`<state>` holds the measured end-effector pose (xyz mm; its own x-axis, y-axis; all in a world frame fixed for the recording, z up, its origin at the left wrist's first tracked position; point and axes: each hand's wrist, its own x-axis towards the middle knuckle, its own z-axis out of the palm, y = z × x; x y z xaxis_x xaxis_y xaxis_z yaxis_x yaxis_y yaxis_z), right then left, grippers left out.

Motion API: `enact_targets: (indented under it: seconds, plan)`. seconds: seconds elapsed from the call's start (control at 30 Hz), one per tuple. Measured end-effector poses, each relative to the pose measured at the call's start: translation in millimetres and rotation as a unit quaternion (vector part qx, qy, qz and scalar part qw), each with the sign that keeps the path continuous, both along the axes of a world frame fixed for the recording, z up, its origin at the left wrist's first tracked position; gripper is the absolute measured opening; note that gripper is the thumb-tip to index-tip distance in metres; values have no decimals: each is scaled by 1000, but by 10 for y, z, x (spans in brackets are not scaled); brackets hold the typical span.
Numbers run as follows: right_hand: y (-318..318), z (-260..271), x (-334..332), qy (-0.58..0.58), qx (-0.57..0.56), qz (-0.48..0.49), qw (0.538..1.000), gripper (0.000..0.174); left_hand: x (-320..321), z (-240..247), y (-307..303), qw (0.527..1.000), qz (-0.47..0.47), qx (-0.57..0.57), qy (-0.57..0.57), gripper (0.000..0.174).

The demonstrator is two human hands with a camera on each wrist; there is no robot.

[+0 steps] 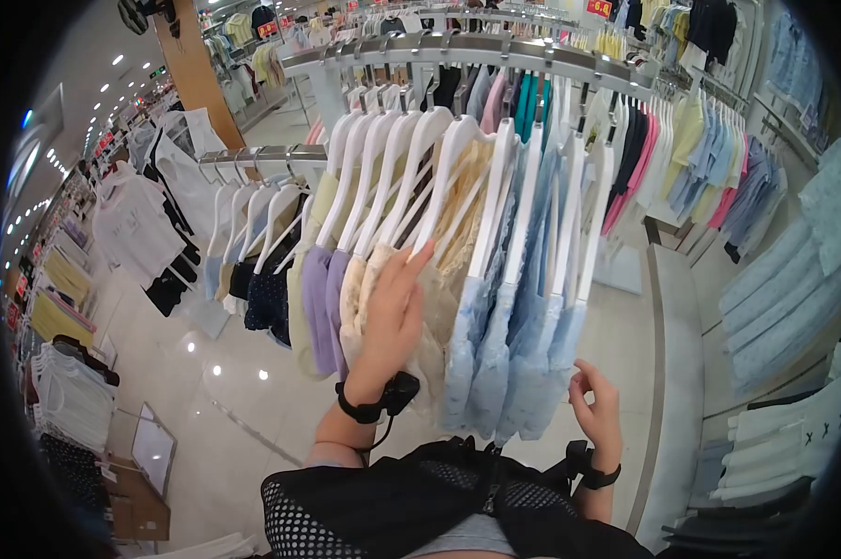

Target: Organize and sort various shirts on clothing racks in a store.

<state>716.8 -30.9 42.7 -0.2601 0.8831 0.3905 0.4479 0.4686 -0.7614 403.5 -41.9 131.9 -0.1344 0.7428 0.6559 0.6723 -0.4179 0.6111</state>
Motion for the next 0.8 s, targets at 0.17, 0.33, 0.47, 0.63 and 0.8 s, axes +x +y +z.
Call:
enact_targets:
  seconds: [0.17,0.33,0.47,0.63,0.8]
  plan:
    - [79,-104,-105,-22,33,11,999,32,-138,235,-256,992,4,117,48,45]
    - [216,-56,-195,23,67,-5,998,33,-274,97,8,995,12,58,83,49]
    - [298,51,-379,68,82,1,994,33,-362,-23,91,997,8,70,-10,52]
    - [359,-55,-438,78,59,12,995,33,-387,-34,121,998,16,63,-15,52]
    - [344,-123,-380,75,36,-5,997,33,-365,-68,141,997,22,69,-13,51]
